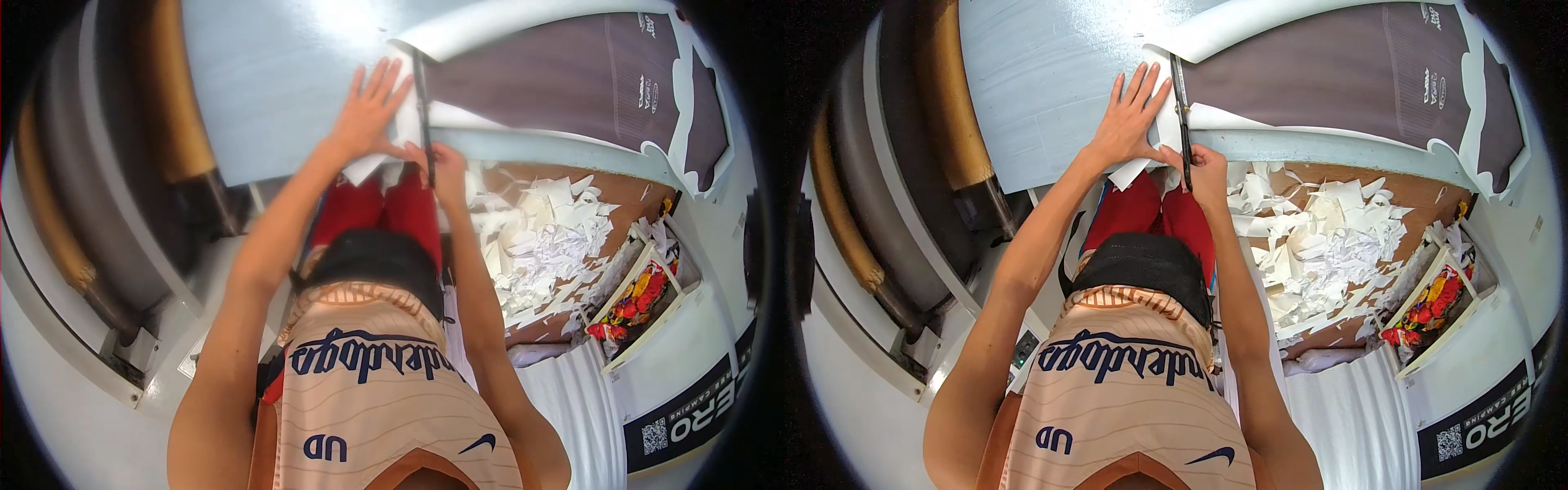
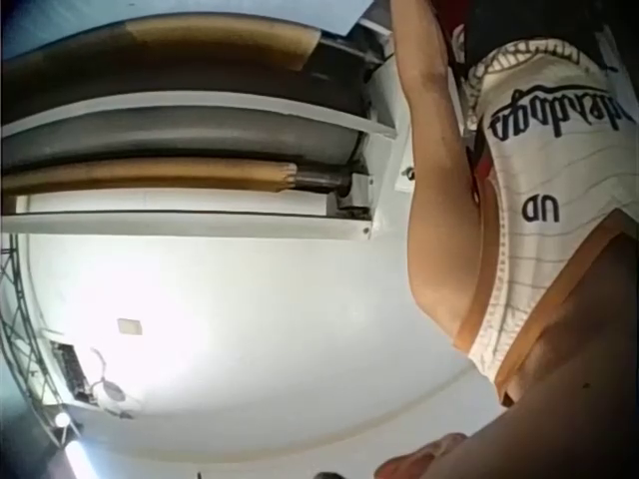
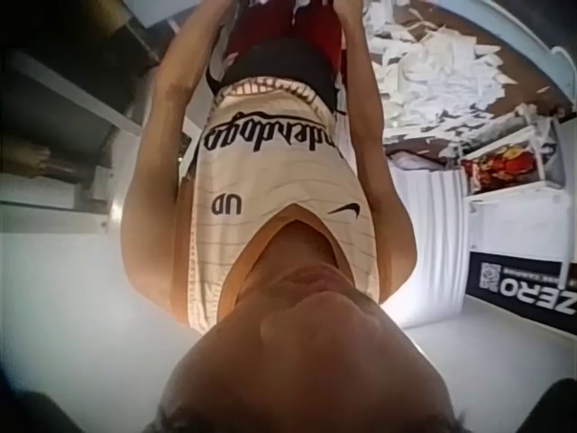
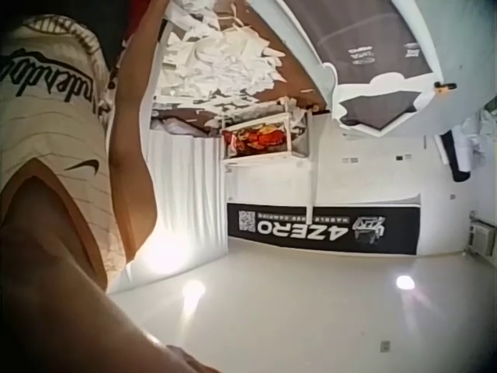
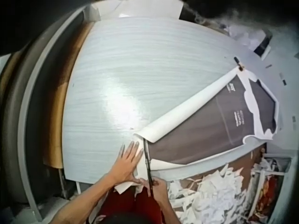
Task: Cutting out printed clothing patterns from a fabric roll using scissors.
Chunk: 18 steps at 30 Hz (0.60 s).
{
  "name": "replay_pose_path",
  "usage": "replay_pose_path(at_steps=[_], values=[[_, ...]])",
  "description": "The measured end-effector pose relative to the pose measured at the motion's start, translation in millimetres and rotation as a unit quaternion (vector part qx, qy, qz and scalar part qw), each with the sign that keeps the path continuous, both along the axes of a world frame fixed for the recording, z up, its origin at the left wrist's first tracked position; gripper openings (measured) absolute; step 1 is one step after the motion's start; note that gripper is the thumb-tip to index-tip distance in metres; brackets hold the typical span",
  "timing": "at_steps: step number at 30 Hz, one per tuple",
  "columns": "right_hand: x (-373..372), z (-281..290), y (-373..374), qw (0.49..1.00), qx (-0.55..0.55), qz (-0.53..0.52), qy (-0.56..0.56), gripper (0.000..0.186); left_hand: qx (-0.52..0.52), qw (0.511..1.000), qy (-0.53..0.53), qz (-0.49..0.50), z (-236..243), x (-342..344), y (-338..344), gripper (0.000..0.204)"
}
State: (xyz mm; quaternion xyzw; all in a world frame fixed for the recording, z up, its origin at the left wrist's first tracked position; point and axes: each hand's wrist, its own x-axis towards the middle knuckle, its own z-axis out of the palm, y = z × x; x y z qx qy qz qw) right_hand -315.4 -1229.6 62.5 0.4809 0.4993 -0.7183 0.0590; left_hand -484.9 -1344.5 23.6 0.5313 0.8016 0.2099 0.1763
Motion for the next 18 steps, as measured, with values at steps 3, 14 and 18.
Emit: replay_pose_path(at_steps=[3,14,18], values=[[-7,2,4,1.0,0.008,0.012,0.004,0.037,-0.024,1.0,0.008,-0.004,1,1,0,0.136],[-26,-2,13,0.999,0.015,0.03,-0.012,0.036,-0.025,1.0,0.007,-0.008,2,-3,2,0.14],[-31,-2,13,1.0,0.016,0.018,-0.005,0.038,-0.022,1.0,0.012,-0.012,4,-4,2,0.14]])
